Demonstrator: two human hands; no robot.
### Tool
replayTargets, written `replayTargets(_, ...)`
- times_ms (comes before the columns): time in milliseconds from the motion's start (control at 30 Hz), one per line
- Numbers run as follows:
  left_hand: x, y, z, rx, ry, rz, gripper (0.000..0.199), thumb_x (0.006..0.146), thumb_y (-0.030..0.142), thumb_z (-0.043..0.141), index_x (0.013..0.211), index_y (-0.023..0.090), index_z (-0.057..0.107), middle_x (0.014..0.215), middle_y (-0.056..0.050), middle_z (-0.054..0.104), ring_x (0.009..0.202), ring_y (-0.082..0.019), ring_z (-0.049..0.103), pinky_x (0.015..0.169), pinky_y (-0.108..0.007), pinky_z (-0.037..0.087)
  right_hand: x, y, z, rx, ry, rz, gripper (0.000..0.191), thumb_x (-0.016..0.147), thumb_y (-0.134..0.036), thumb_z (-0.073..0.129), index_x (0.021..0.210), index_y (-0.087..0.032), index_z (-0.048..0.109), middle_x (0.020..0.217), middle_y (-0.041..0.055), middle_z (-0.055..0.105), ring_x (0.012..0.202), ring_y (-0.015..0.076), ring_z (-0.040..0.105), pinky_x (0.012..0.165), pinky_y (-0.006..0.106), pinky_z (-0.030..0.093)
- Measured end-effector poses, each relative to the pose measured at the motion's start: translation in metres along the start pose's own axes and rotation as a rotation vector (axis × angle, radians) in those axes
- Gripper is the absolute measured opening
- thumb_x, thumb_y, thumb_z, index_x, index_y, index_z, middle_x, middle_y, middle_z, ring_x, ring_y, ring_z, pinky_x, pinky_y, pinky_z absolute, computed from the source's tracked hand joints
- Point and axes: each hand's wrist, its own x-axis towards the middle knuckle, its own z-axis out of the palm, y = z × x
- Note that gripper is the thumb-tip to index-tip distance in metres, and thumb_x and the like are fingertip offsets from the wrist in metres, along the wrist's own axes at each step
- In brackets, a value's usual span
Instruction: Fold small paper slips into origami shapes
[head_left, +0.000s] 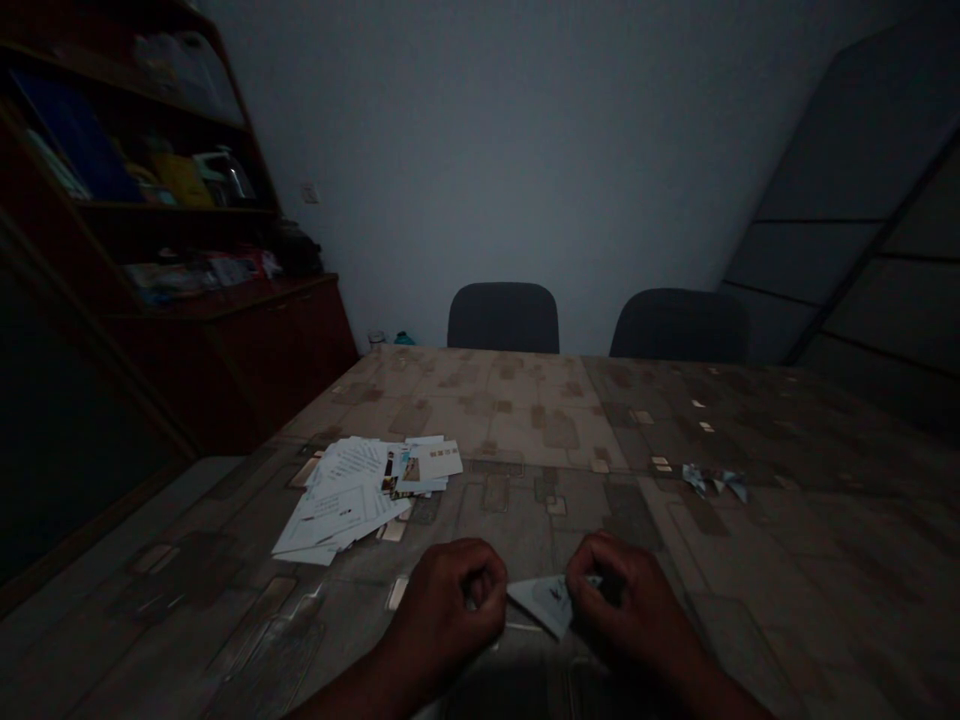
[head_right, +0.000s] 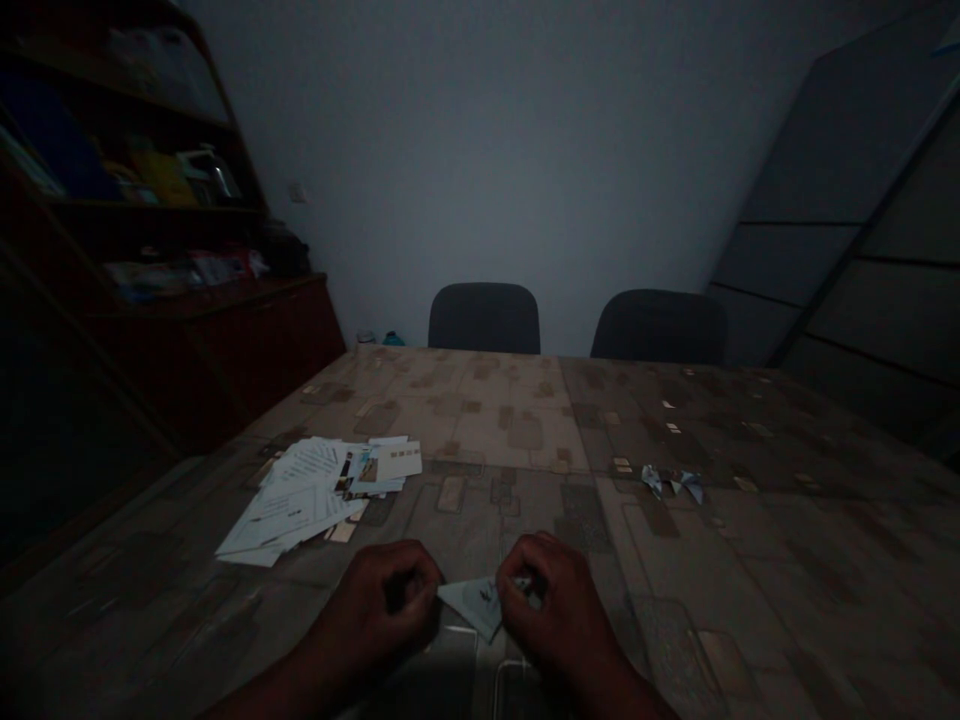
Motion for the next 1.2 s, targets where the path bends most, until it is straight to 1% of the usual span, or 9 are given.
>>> replayTargets(100,0.001,-0.001,-0.005,-0.011,0.051,-0.031,0.015,0.072,0.009,0.050,0.061,0.016,0.057,0.059,0.001,0.056,0.057,-0.014,0.053,0.054,-0.023,0.036,0.000,-0.002,-0.006,0.022,0.037,0.075,0.015,0.076,-0.021,0.049,0.062,-0.019,0.054,0.062,-0.0006,0.057,0.060,0.0158,0.057,0.057,0.025,0.039)
replayTargets(200,0.001,0.003,-0.009,-0.025,0.084,0.069,0.016,0.080,0.014,0.049,0.071,0.016,0.061,0.071,-0.003,0.062,0.070,-0.017,0.058,0.066,-0.027,0.042,0.000,-0.001,-0.004,0.020,0.025,0.026,0.014,0.075,-0.021,0.049,0.062,-0.019,0.055,0.062,-0.0002,0.058,0.060,0.0159,0.057,0.057,0.024,0.040)
replayTargets(300,0.000,0.007,-0.005,-0.026,0.000,0.217,0.013,0.080,0.022,0.057,0.087,0.016,0.066,0.084,-0.007,0.066,0.081,-0.021,0.060,0.073,-0.030,0.042,-0.001,0.001,0.003,-0.002,-0.002,-0.109,0.012,0.072,-0.018,0.048,0.063,-0.019,0.055,0.060,0.0000,0.059,0.059,0.0153,0.056,0.057,0.024,0.039)
replayTargets(367,0.000,0.004,0.000,-0.017,-0.076,0.252,0.010,0.079,0.022,0.060,0.078,0.017,0.068,0.076,-0.005,0.066,0.077,-0.019,0.059,0.070,-0.028,0.041,-0.002,0.002,0.008,-0.036,0.000,-0.166,0.012,0.072,-0.015,0.048,0.065,-0.019,0.057,0.062,0.0002,0.061,0.060,0.0151,0.056,0.058,0.025,0.039)
replayTargets(533,-0.002,-0.004,0.005,-0.045,-0.111,0.135,0.013,0.077,0.020,0.059,0.069,0.017,0.069,0.066,-0.002,0.064,0.067,-0.017,0.058,0.063,-0.025,0.037,-0.003,0.004,0.011,-0.121,-0.027,-0.221,0.014,0.071,-0.011,0.047,0.064,-0.018,0.057,0.061,0.0011,0.060,0.060,0.0155,0.056,0.059,0.026,0.038)
replayTargets(667,-0.003,-0.001,-0.001,-0.134,-0.129,0.025,0.015,0.076,0.021,0.059,0.066,0.015,0.069,0.063,-0.002,0.061,0.062,-0.015,0.054,0.060,-0.024,0.035,0.001,0.006,0.002,-0.136,0.010,-0.076,0.013,0.070,-0.014,0.046,0.061,-0.019,0.053,0.059,0.0003,0.055,0.058,0.0159,0.052,0.056,0.026,0.036)
replayTargets(900,-0.001,-0.003,0.002,-0.628,-0.095,-0.295,0.028,0.076,0.039,0.064,0.070,0.011,0.065,0.059,0.000,0.058,0.056,-0.012,0.048,0.054,-0.023,0.034,0.000,0.005,-0.003,0.258,-0.002,0.176,0.021,0.084,-0.032,0.048,0.069,-0.019,0.056,0.061,-0.0018,0.054,0.060,0.0149,0.052,0.056,0.024,0.039)
replayTargets(1067,0.000,-0.003,0.007,-0.768,-0.101,-0.332,0.039,0.074,0.046,0.068,0.087,0.009,0.068,0.068,-0.004,0.064,0.057,-0.012,0.051,0.055,-0.023,0.038,-0.006,0.005,0.013,0.431,-0.093,0.166,0.018,0.081,-0.035,0.058,0.079,-0.017,0.060,0.064,-0.0020,0.057,0.063,0.0148,0.055,0.059,0.024,0.042)
replayTargets(1200,-0.001,-0.009,0.012,-0.819,-0.080,-0.315,0.038,0.075,0.044,0.069,0.092,0.010,0.065,0.069,-0.003,0.065,0.056,-0.012,0.053,0.054,-0.023,0.040,-0.010,0.010,0.020,0.404,0.051,0.158,0.020,0.078,-0.034,0.061,0.091,-0.018,0.058,0.067,-0.0024,0.058,0.063,0.0147,0.056,0.059,0.024,0.044)
